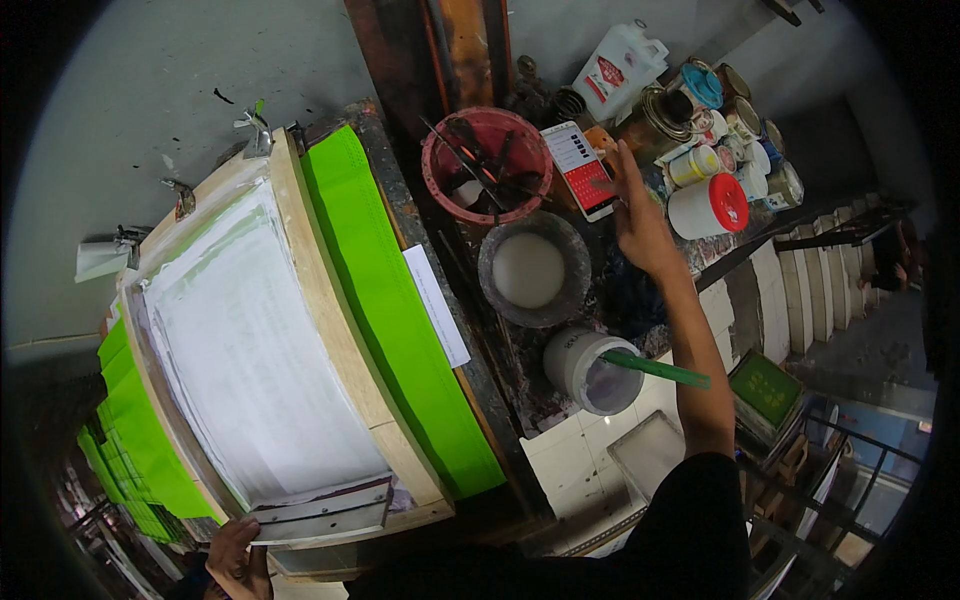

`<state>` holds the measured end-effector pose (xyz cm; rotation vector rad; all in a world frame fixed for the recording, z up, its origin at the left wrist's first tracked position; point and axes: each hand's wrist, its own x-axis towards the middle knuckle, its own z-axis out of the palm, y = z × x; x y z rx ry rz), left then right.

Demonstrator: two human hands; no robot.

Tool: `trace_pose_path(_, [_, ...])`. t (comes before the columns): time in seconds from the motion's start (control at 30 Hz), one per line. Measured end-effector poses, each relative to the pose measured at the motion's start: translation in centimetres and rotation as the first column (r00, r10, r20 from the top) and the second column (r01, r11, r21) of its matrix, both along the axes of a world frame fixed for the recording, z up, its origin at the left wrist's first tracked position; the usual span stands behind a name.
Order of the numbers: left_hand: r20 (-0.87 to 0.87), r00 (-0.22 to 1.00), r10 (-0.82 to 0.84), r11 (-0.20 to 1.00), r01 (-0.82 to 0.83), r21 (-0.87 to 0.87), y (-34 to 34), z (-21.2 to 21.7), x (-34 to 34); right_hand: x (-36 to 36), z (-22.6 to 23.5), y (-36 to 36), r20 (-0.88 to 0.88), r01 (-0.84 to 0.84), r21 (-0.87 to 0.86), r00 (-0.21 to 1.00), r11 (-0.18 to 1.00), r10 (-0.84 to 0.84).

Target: The person performs screen printing on green bags by placing a bag on the printing station, lowering the mesh screen, applying white ink across the screen using a squeegee, and lifting the screen to reveal the printed design.

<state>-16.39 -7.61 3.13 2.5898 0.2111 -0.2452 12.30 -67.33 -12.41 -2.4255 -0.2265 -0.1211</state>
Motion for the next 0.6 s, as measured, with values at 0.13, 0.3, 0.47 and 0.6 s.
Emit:
trace_pose_path(0.13, [-0.015, 1.000, -0.023, 1.000, 0.023, 0.001, 0.5, 0.0, 0.1, -0.5, -0.9, 0.0, -0.036, 0.028, 0.040, 0.999, 0.999, -0.027])
trace_pose_path(0.3, [-0.009, 1.000, -0.024, 0.999, 0.024, -0.026, 0.7, -0.2, -0.2, -0.7, -1.2, 0.1, 0.010, 0.024, 0.015, 1.000, 1.000, -0.025])
trace_pose_path(0.47, [-0.004, 1.000, -0.009, 1.000, 0.009, -0.026, 0.6, -0.2, -0.3, -0.6, -1.0, 0.4, -0.027, 0.027, -0.017, 0.999, 0.999, -0.028])
trace_pose_path(0.6, [-0.004, 1.000, -0.030, 0.999, 0.030, 0.020, 0.7, -0.3, -0.3, -0.5, -1.1, 0.5, -0.008, 0.025, -0.060, 1.000, 0.998, -0.026])
